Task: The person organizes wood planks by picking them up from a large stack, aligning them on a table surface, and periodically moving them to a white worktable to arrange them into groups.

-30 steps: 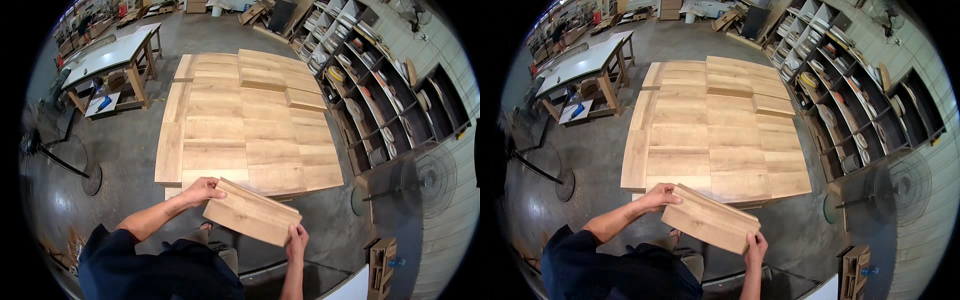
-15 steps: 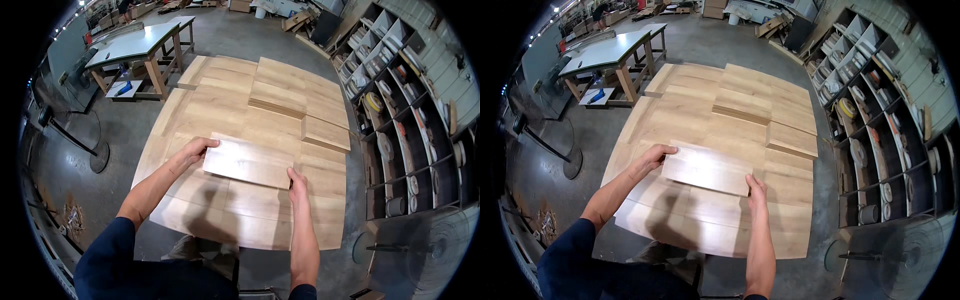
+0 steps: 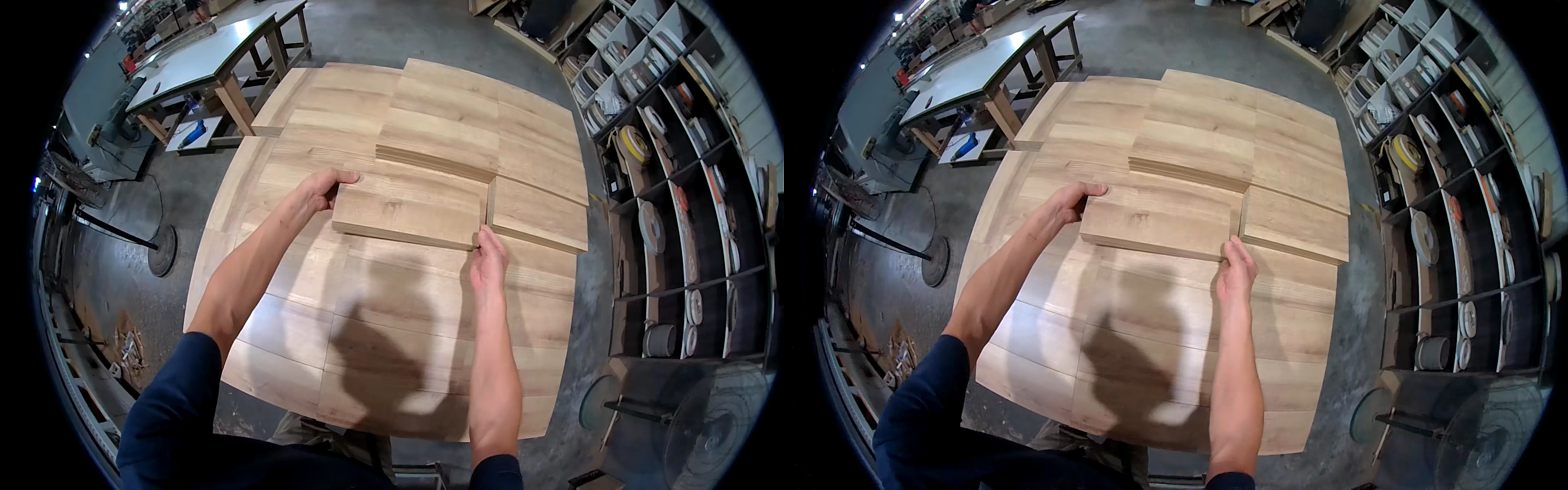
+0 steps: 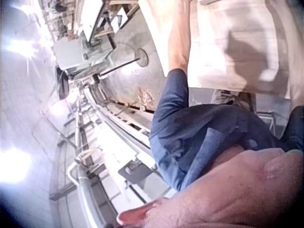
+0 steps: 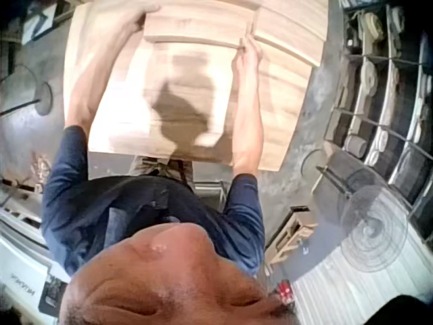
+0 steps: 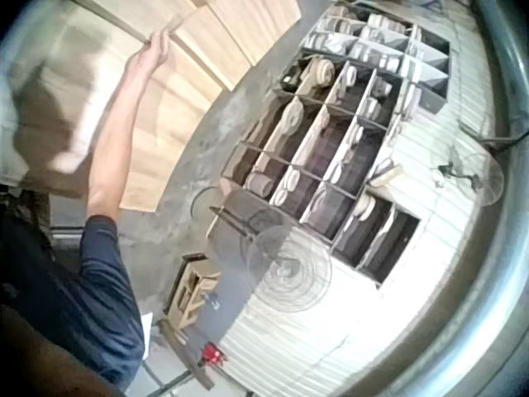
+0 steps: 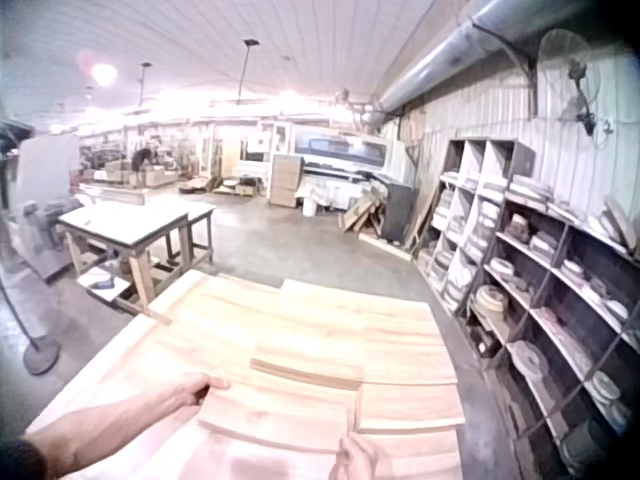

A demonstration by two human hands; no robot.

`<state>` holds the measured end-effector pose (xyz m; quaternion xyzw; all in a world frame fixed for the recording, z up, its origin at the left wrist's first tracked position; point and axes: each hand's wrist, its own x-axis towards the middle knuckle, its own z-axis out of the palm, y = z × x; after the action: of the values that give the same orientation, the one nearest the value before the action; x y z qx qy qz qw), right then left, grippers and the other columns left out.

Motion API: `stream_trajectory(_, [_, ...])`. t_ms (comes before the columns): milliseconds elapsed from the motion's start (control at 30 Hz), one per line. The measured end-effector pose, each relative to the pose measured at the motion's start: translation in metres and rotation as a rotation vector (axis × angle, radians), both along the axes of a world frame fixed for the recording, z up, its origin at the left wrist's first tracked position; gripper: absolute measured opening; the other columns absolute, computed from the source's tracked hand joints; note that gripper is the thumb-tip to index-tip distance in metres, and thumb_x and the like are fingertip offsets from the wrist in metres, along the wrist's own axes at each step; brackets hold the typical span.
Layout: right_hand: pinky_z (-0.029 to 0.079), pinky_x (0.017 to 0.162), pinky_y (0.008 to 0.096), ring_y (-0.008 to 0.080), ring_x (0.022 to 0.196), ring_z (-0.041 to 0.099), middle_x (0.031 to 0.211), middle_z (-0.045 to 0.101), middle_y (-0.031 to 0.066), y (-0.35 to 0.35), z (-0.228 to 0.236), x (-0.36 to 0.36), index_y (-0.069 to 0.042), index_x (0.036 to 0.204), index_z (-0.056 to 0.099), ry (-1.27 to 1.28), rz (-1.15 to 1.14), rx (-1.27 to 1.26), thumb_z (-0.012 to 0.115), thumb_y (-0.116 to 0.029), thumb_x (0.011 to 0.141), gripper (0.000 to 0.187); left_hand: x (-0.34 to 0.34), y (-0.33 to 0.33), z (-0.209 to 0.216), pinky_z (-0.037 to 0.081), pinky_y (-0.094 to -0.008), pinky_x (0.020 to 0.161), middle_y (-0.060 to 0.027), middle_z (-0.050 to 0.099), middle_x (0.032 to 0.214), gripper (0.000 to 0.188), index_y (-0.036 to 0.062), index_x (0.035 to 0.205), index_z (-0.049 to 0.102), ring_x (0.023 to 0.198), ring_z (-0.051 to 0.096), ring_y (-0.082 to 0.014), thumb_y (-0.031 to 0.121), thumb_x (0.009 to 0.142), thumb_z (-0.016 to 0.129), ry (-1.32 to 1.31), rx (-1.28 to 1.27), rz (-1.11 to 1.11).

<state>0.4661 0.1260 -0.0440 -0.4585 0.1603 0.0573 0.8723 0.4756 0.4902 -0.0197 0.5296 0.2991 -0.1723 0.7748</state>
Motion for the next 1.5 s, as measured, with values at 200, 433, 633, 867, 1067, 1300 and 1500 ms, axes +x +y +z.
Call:
stream_trajectory(200, [0.044, 0.072, 0.0249, 0.0095, 0.075, 0.051, 0.081, 0.055, 0.0023, 0.026, 0.014, -0.026, -0.004, 0.085, 0.057, 0.252, -0.140, -0.067, 0.060, -0.010, 0.087, 0.007, 0.029, 0.018, -0.012, 0.045, -0.0372, 0.092, -0.0152, 0.060, 0.111, 0.048, -0.0040, 0.113, 0.053, 0.102, 0.058, -0.0256, 0.017, 0.074, 0.072, 0.047, 0.023, -0.008])
stream_trajectory(433, [0.046, 0.085, 0.0296, 0.0178, 0.087, 0.054, 0.093, 0.055, 0.0095, 0.036, 0.013, -0.002, 0.004, 0.099, 0.053, 0.298, -0.170, 0.290, 0.053, -0.011, 0.091, 0.016, 0.059, -0.018, 0.003, 0.051, -0.0344, 0.083, -0.0154, 0.062, 0.102, 0.038, -0.0056, 0.107, 0.055, 0.093, 0.061, -0.0230, 0.016, 0.079, 0.069, 0.001, 0.010, -0.011])
stream_trajectory(633, [0.046, 0.089, 0.0309, 0.0206, 0.091, 0.054, 0.097, 0.055, 0.0130, 0.037, 0.011, 0.013, 0.007, 0.101, 0.051, 0.283, -0.213, 0.340, 0.051, -0.008, 0.091, 0.018, 0.067, -0.016, -0.004, 0.053, -0.0362, 0.059, -0.0150, 0.064, 0.086, 0.033, -0.0061, 0.094, 0.060, 0.070, 0.063, -0.0234, 0.018, 0.076, 0.073, -0.031, 0.255, 0.004])
stream_trajectory(867, [0.048, 0.086, 0.0320, 0.0215, 0.088, 0.055, 0.097, 0.055, 0.0142, 0.032, 0.005, 0.026, 0.007, 0.099, 0.051, 0.282, -0.248, 0.346, 0.052, -0.005, 0.090, 0.015, 0.074, -0.032, 0.012, 0.056, -0.0357, 0.057, -0.0149, 0.064, 0.083, 0.031, -0.0084, 0.093, 0.060, 0.068, 0.064, -0.0224, 0.010, 0.073, 0.075, -0.002, 0.336, 0.044])
stream_trajectory(1067, [0.048, 0.088, 0.0330, 0.0224, 0.090, 0.055, 0.097, 0.055, 0.0146, 0.035, 0.005, 0.025, 0.008, 0.099, 0.051, 0.254, -0.218, 0.338, 0.050, -0.003, 0.090, 0.015, 0.081, -0.010, 0.001, 0.054, -0.0336, 0.056, -0.0131, 0.064, 0.080, 0.027, -0.0066, 0.090, 0.061, 0.066, 0.064, -0.0224, 0.013, 0.075, 0.072, -0.038, 0.417, 0.035])
stream_trajectory(1300, [0.038, 0.100, 0.0407, 0.0291, 0.112, 0.045, 0.119, 0.044, 0.0205, 0.019, 0.006, 0.020, 0.010, 0.113, 0.041, 0.251, -0.141, 0.425, 0.044, -0.011, 0.093, 0.029, 0.006, -0.040, 0.012, 0.043, -0.0327, 0.091, -0.0227, 0.050, 0.125, 0.069, -0.0108, 0.127, 0.040, 0.110, 0.054, -0.0302, 0.017, 0.073, 0.074, -0.410, 0.547, -0.083])
stream_trajectory(1500, [0.016, 0.110, 0.0494, 0.0351, 0.135, 0.013, 0.143, 0.010, 0.0247, 0.032, 0.034, 0.033, 0.009, 0.130, 0.019, 0.336, -0.082, 0.631, 0.038, -0.019, 0.096, 0.049, -0.035, -0.037, -0.028, 0.042, -0.0341, 0.093, -0.0249, 0.052, 0.122, 0.082, -0.0055, 0.135, 0.029, 0.115, 0.050, -0.0330, 0.018, 0.071, 0.074, -0.755, 1.074, -0.084])
